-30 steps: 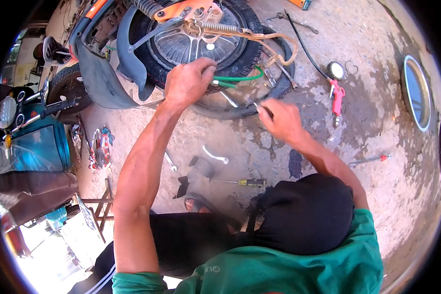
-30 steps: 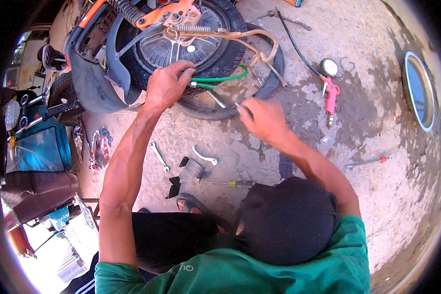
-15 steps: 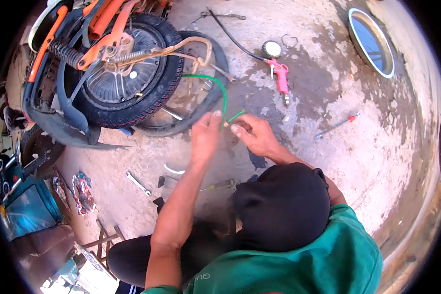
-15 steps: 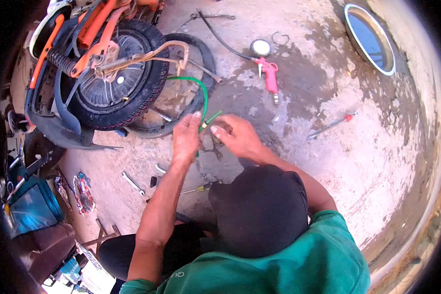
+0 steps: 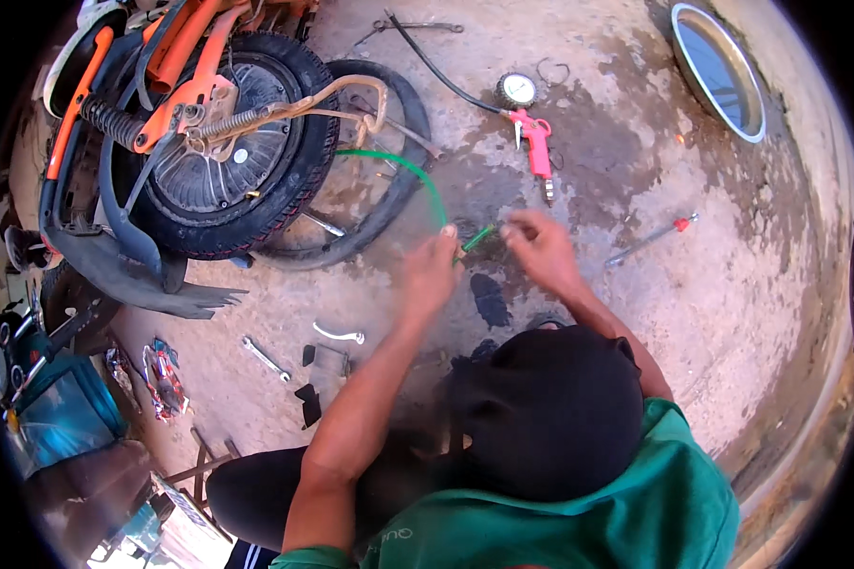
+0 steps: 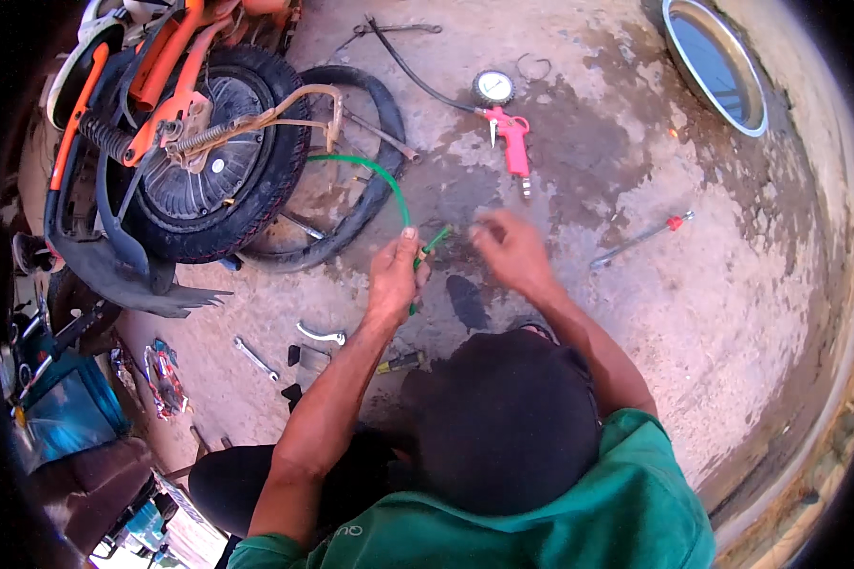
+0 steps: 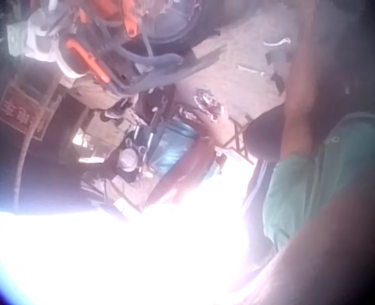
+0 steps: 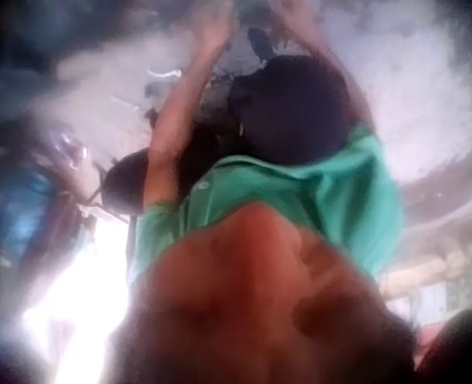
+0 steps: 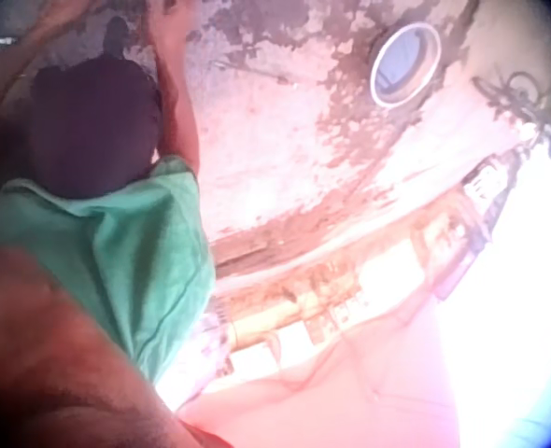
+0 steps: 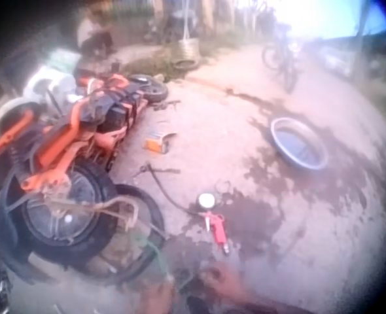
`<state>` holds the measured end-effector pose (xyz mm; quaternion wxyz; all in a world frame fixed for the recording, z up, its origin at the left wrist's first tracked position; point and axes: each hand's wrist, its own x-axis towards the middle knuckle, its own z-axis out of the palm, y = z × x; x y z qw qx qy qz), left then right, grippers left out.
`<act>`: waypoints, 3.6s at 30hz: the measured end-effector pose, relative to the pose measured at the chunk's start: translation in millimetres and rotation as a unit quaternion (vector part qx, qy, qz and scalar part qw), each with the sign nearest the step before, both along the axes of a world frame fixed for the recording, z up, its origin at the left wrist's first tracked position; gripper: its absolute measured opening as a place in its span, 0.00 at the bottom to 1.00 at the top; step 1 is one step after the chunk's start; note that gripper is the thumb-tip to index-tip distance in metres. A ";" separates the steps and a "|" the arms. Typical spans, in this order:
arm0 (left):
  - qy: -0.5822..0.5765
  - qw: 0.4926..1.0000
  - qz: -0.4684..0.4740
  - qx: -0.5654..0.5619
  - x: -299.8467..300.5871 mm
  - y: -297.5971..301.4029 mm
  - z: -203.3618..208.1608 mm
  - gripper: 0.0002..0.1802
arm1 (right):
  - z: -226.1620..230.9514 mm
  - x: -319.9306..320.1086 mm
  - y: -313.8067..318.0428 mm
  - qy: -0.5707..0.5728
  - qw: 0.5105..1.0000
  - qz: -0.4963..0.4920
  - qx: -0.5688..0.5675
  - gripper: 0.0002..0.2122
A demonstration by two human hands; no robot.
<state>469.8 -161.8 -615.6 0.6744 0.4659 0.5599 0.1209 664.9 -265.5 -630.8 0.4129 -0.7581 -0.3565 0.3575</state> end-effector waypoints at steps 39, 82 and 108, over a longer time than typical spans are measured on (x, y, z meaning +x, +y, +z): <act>-0.173 0.978 0.115 -0.036 -41.8 23.9 62.6 0.08 | 37.3 -34.1 79.4 0.635 0.737 0.025 0.232 0.13; -0.303 0.940 0.115 -0.107 -50.9 40.6 91.4 0.12 | 54.8 -36.1 75.0 0.593 0.742 0.069 0.303 0.11; -0.118 0.992 0.039 -0.031 -36.9 36.1 109.6 0.12 | 55.2 -45.3 74.7 0.493 0.819 -0.023 0.294 0.09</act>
